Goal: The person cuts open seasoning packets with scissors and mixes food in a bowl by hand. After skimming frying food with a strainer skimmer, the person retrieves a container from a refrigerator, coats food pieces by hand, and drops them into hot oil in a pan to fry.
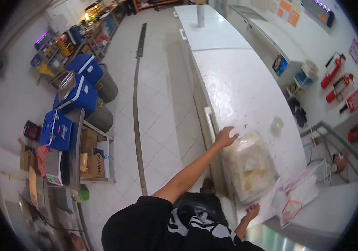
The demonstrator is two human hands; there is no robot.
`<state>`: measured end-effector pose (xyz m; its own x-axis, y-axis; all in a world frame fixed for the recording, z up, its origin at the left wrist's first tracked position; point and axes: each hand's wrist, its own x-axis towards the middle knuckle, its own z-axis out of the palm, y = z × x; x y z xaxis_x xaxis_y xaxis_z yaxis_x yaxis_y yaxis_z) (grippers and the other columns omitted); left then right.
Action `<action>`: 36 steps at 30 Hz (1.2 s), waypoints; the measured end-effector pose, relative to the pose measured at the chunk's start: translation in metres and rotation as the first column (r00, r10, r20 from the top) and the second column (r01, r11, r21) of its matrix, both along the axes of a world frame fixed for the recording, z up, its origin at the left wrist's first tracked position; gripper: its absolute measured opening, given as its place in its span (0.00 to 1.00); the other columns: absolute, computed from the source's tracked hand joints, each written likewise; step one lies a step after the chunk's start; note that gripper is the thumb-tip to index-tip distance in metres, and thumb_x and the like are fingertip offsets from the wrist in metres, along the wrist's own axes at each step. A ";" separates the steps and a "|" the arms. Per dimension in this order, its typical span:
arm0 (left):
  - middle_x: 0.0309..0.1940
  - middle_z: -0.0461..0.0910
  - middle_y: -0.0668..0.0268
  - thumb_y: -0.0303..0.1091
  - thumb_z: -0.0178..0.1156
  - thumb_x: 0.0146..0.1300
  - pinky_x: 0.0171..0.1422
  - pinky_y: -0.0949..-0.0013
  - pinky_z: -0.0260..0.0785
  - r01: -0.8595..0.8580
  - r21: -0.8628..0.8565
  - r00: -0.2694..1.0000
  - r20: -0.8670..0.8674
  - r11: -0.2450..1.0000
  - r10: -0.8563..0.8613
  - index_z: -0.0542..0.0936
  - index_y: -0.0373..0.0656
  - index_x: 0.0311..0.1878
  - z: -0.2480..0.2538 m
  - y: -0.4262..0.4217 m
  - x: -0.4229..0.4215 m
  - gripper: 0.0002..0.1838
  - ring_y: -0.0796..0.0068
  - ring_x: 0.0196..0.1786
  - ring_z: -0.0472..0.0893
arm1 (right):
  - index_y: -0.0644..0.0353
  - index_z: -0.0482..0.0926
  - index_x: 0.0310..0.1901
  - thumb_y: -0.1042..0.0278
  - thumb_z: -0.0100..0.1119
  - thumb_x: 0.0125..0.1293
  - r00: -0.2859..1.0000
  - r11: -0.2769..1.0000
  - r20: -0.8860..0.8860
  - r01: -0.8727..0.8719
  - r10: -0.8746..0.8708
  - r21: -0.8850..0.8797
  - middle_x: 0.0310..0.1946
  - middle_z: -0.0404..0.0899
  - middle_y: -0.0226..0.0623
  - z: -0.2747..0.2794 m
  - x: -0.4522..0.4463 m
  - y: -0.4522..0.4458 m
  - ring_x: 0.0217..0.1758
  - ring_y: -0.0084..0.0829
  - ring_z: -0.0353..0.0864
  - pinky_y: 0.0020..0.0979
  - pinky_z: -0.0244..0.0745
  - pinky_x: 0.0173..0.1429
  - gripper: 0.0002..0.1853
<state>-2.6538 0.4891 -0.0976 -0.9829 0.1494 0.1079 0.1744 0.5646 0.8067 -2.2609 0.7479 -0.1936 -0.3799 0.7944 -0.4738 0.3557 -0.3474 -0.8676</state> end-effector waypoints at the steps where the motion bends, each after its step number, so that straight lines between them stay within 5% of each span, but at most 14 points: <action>1: 0.57 0.74 0.52 0.64 0.53 0.61 0.64 0.57 0.65 -0.013 -0.077 0.996 0.090 0.997 0.020 0.72 0.40 0.61 -0.012 0.002 -0.009 0.37 0.51 0.58 0.75 | 0.59 0.71 0.58 0.50 0.43 0.71 0.998 1.000 -0.064 -0.017 0.016 -0.025 0.53 0.73 0.42 -0.006 -0.025 0.012 0.49 0.34 0.75 0.36 0.75 0.46 0.24; 4: 0.55 0.75 0.48 0.68 0.45 0.62 0.67 0.57 0.62 0.163 -0.204 0.908 0.413 0.965 -0.067 0.68 0.35 0.64 -0.071 0.015 -0.040 0.43 0.49 0.61 0.72 | 0.64 0.70 0.58 0.51 0.41 0.72 0.993 0.994 -0.085 -0.069 0.076 0.082 0.55 0.71 0.45 -0.016 -0.074 0.031 0.56 0.38 0.72 0.38 0.69 0.58 0.25; 7: 0.52 0.78 0.49 0.66 0.43 0.65 0.64 0.56 0.65 0.193 -0.081 0.857 0.499 0.978 -0.128 0.71 0.40 0.61 -0.064 0.037 -0.034 0.38 0.50 0.59 0.74 | 0.67 0.68 0.58 0.52 0.39 0.73 0.993 0.996 -0.104 -0.042 0.049 0.075 0.58 0.69 0.47 -0.010 -0.098 0.045 0.60 0.41 0.69 0.39 0.63 0.65 0.25; 9: 0.52 0.78 0.51 0.64 0.42 0.66 0.62 0.56 0.66 0.092 -0.123 0.869 0.494 0.988 -0.020 0.73 0.42 0.58 -0.007 0.047 0.003 0.34 0.51 0.57 0.75 | 0.69 0.66 0.59 0.55 0.38 0.73 0.990 0.998 -0.133 -0.042 0.047 0.037 0.60 0.66 0.50 -0.001 -0.102 0.047 0.60 0.41 0.68 0.38 0.61 0.66 0.24; 13: 0.47 0.81 0.56 0.62 0.43 0.66 0.55 0.55 0.68 -0.087 -0.125 0.900 0.416 0.988 0.132 0.74 0.46 0.51 -0.020 0.044 0.032 0.29 0.54 0.52 0.78 | 0.71 0.67 0.57 0.57 0.35 0.75 0.999 0.960 -0.052 0.011 0.004 0.280 0.57 0.69 0.54 0.021 -0.121 0.045 0.58 0.43 0.68 0.36 0.60 0.66 0.23; 15: 0.45 0.81 0.56 0.61 0.43 0.67 0.53 0.54 0.69 -0.169 -0.106 0.896 0.398 0.980 0.197 0.75 0.45 0.51 -0.031 0.025 0.061 0.28 0.54 0.50 0.79 | 0.71 0.67 0.56 0.57 0.34 0.75 0.992 0.947 -0.117 -0.013 0.053 0.320 0.56 0.69 0.54 0.097 -0.118 0.014 0.59 0.44 0.68 0.36 0.60 0.67 0.23; 17: 0.39 0.81 0.57 0.60 0.45 0.67 0.48 0.55 0.69 -0.273 0.039 0.877 0.421 0.961 0.232 0.75 0.47 0.47 -0.027 -0.001 0.106 0.25 0.56 0.45 0.80 | 0.71 0.66 0.57 0.58 0.34 0.75 0.962 0.747 0.044 -0.236 0.268 0.621 0.56 0.69 0.53 0.007 -0.112 0.085 0.60 0.43 0.70 0.38 0.63 0.65 0.23; 19: 0.33 0.81 0.58 0.59 0.46 0.66 0.44 0.56 0.68 -0.396 0.126 0.858 0.404 0.910 0.318 0.75 0.48 0.43 -0.022 -0.028 0.165 0.23 0.57 0.39 0.80 | 0.66 0.64 0.53 0.67 0.44 0.62 0.882 0.789 -0.152 -0.308 0.447 0.532 0.49 0.68 0.48 0.016 -0.093 0.084 0.51 0.41 0.69 0.39 0.66 0.55 0.19; 20: 0.30 0.80 0.58 0.59 0.47 0.66 0.42 0.56 0.67 -0.470 0.136 0.838 0.378 0.872 0.393 0.75 0.49 0.42 -0.023 -0.042 0.203 0.22 0.57 0.37 0.79 | 0.64 0.63 0.52 0.72 0.49 0.55 0.802 0.782 -0.238 -0.390 0.548 0.486 0.46 0.68 0.46 0.026 -0.080 0.081 0.47 0.39 0.68 0.40 0.68 0.49 0.20; 27: 0.24 0.75 0.59 0.61 0.50 0.64 0.37 0.58 0.64 -0.821 0.270 0.570 0.439 0.504 0.695 0.75 0.45 0.33 0.015 -0.133 0.518 0.25 0.59 0.29 0.74 | 0.67 0.63 0.55 0.66 0.43 0.64 0.371 0.426 -0.215 -0.826 0.904 0.368 0.51 0.68 0.48 0.151 -0.020 -0.072 0.52 0.40 0.70 0.39 0.67 0.55 0.19; 30: 0.24 0.76 0.58 0.60 0.49 0.65 0.38 0.59 0.64 -0.907 0.330 0.389 0.418 0.262 0.821 0.74 0.42 0.31 0.029 -0.189 0.667 0.26 0.60 0.30 0.74 | 0.68 0.64 0.56 0.63 0.41 0.68 0.186 0.236 -0.210 -0.939 0.960 0.250 0.52 0.68 0.49 0.182 0.055 -0.177 0.54 0.41 0.70 0.39 0.67 0.58 0.20; 33: 0.24 0.75 0.57 0.58 0.49 0.66 0.37 0.59 0.64 -0.923 0.374 0.059 0.366 -0.089 0.929 0.73 0.40 0.30 0.058 -0.227 0.802 0.26 0.62 0.30 0.73 | 0.69 0.64 0.58 0.61 0.38 0.72 0.053 0.067 -0.208 -0.996 0.977 0.062 0.54 0.68 0.50 0.212 0.157 -0.287 0.56 0.41 0.71 0.39 0.67 0.60 0.21; 35: 0.25 0.76 0.57 0.56 0.50 0.66 0.38 0.61 0.64 -0.921 0.353 -0.006 0.406 -0.162 0.914 0.74 0.40 0.30 0.065 -0.257 0.890 0.25 0.67 0.30 0.73 | 0.70 0.64 0.59 0.59 0.37 0.75 -0.080 -0.088 -0.203 -0.996 0.976 -0.030 0.56 0.68 0.51 0.226 0.220 -0.351 0.58 0.42 0.72 0.39 0.67 0.62 0.22; 36: 0.24 0.75 0.58 0.56 0.51 0.66 0.38 0.63 0.64 -0.940 0.273 -0.068 0.442 -0.206 0.894 0.74 0.39 0.30 0.082 -0.270 0.933 0.25 0.68 0.30 0.72 | 0.68 0.63 0.61 0.57 0.37 0.75 -0.253 -0.257 -0.198 -0.966 0.947 0.005 0.58 0.67 0.49 0.203 0.228 -0.382 0.59 0.42 0.71 0.39 0.67 0.63 0.23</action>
<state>-1.7205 0.2190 -0.0152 -0.0371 -0.9528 -0.3014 -0.2720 -0.2806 0.9205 -2.0333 0.3663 0.0096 -0.6494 -0.6555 -0.3855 0.2861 0.2591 -0.9225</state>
